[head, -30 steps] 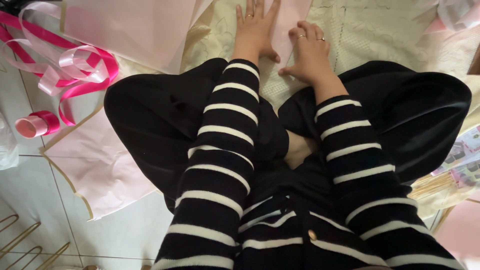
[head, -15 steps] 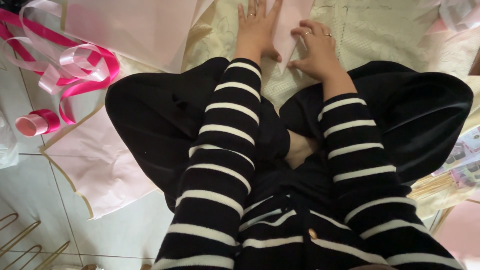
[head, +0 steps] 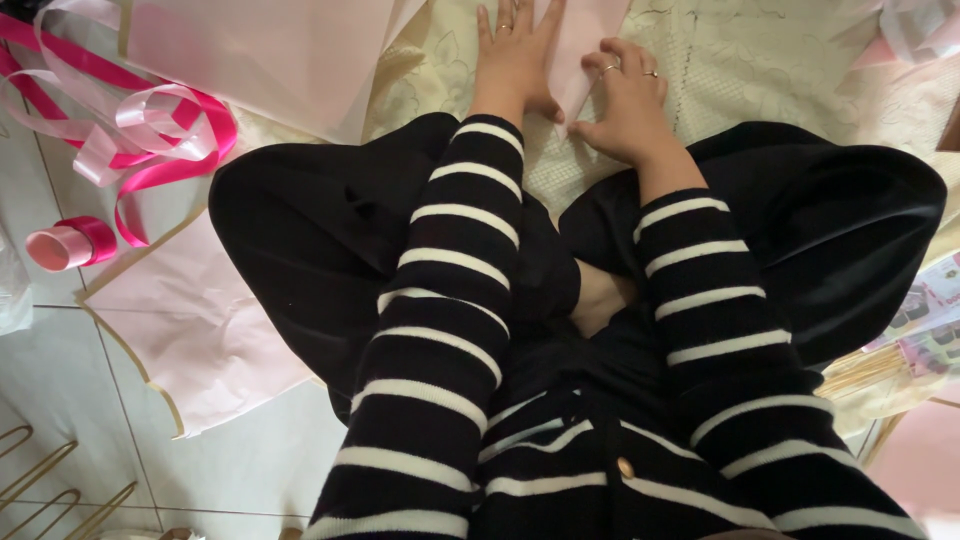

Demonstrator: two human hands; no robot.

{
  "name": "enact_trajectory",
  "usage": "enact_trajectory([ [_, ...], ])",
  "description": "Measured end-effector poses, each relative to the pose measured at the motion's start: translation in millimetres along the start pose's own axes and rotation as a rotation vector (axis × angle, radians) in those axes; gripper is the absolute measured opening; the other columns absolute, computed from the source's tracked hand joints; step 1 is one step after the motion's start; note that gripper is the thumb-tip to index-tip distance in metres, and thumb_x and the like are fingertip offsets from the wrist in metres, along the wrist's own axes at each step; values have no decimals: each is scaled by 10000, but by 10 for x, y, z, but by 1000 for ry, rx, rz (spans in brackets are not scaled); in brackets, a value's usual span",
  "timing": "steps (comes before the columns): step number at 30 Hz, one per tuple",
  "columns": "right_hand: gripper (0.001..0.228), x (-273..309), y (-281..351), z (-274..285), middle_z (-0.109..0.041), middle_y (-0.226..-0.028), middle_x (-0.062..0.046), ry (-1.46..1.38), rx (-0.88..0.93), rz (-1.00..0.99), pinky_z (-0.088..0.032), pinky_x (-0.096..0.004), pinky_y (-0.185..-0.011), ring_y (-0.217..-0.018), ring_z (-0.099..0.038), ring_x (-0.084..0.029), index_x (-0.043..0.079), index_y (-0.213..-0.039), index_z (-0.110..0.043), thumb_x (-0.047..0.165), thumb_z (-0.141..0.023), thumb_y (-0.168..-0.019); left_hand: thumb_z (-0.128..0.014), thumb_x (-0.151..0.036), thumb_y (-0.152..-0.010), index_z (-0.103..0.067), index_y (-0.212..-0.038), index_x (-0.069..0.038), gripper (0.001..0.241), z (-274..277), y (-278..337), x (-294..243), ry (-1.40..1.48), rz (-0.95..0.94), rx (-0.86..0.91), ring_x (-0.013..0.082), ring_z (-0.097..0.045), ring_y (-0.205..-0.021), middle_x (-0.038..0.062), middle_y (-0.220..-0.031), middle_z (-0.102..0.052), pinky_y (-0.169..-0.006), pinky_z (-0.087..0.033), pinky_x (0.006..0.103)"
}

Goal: The person folds sheets of pink floral wrapping paper by hand while sitting on the floor, applying tape to secure the folds.

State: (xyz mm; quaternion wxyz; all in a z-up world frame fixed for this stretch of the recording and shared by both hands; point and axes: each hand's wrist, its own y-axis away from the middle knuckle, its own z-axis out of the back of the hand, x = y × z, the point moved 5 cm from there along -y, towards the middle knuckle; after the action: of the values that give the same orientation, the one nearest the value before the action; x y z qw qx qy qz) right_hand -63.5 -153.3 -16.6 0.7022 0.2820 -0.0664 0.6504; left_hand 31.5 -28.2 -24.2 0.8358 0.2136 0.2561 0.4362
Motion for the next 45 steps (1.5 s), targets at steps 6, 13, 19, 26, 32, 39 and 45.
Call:
enact_trajectory([
  [6, 790, 72, 0, 40, -334, -1531, -136, -22, 40, -69, -272, -614, -1087, -1416, -261, -386, 67, -1435, -521, 315, -887, -781, -966, -574, -728, 4, -1650, -226, 1382, 17, 36, -13, 24, 2, -3, 410, -19, -1595, 189, -1729, -12, -1239, 19, 621],
  [13, 803, 58, -10, 11, -343, -1531, -108, 18, 12, -56, -305, -611, -1065, -1407, -266, -385, 86, -1413, -532, 326, -922, -753, -956, -586, -722, 11, -1645, -227, 1383, 20, 26, -16, 8, 8, 9, 405, -18, -1593, 183, -1732, -25, -1236, 23, 620],
  [19, 830, 83, -3, 10, -339, -1545, -131, 8, 25, -80, -273, -588, -1094, -1422, -252, -387, 55, -1433, -525, 334, -928, -764, -964, -570, -712, -13, -1643, -219, 1376, 3, 16, 0, 32, -3, -2, 413, -37, -1588, 188, -1726, -57, -1230, 23, 626],
  [26, 860, 41, -15, -19, -343, -1535, -104, 28, 9, -52, -298, -599, -1066, -1411, -260, -364, 75, -1438, -529, 369, -937, -740, -967, -587, -707, -20, -1645, -210, 1385, 0, 10, -1, 26, -8, -21, 424, -34, -1584, 198, -1722, -50, -1234, 10, 626],
  [32, 847, 92, 7, 17, -315, -1559, -102, 1, 45, -83, -281, -598, -1066, -1423, -233, -359, 72, -1461, -511, 373, -909, -776, -961, -596, -713, -17, -1644, -207, 1382, 2, 14, 2, 17, -9, -23, 422, -43, -1584, 191, -1724, -61, -1233, 10, 628],
  [39, 838, 99, 4, 20, -331, -1557, -108, 20, 46, -74, -301, -574, -1058, -1429, -237, -366, 70, -1451, -526, 376, -910, -772, -959, -606, -706, 2, -1644, -213, 1399, 6, 13, 3, 11, -7, -16, 421, -30, -1587, 194, -1730, -48, -1234, 21, 621],
  [45, 847, 10, -35, -55, -380, -1530, -117, 75, 0, -30, -334, -633, -1040, -1394, -285, -405, 95, -1430, -571, 390, -941, -728, -957, -618, -652, -21, -1632, -125, 1442, -17, -53, -13, -53, -31, -71, 384, -86, -1593, 166, -1728, -106, -1223, 22, 626],
])
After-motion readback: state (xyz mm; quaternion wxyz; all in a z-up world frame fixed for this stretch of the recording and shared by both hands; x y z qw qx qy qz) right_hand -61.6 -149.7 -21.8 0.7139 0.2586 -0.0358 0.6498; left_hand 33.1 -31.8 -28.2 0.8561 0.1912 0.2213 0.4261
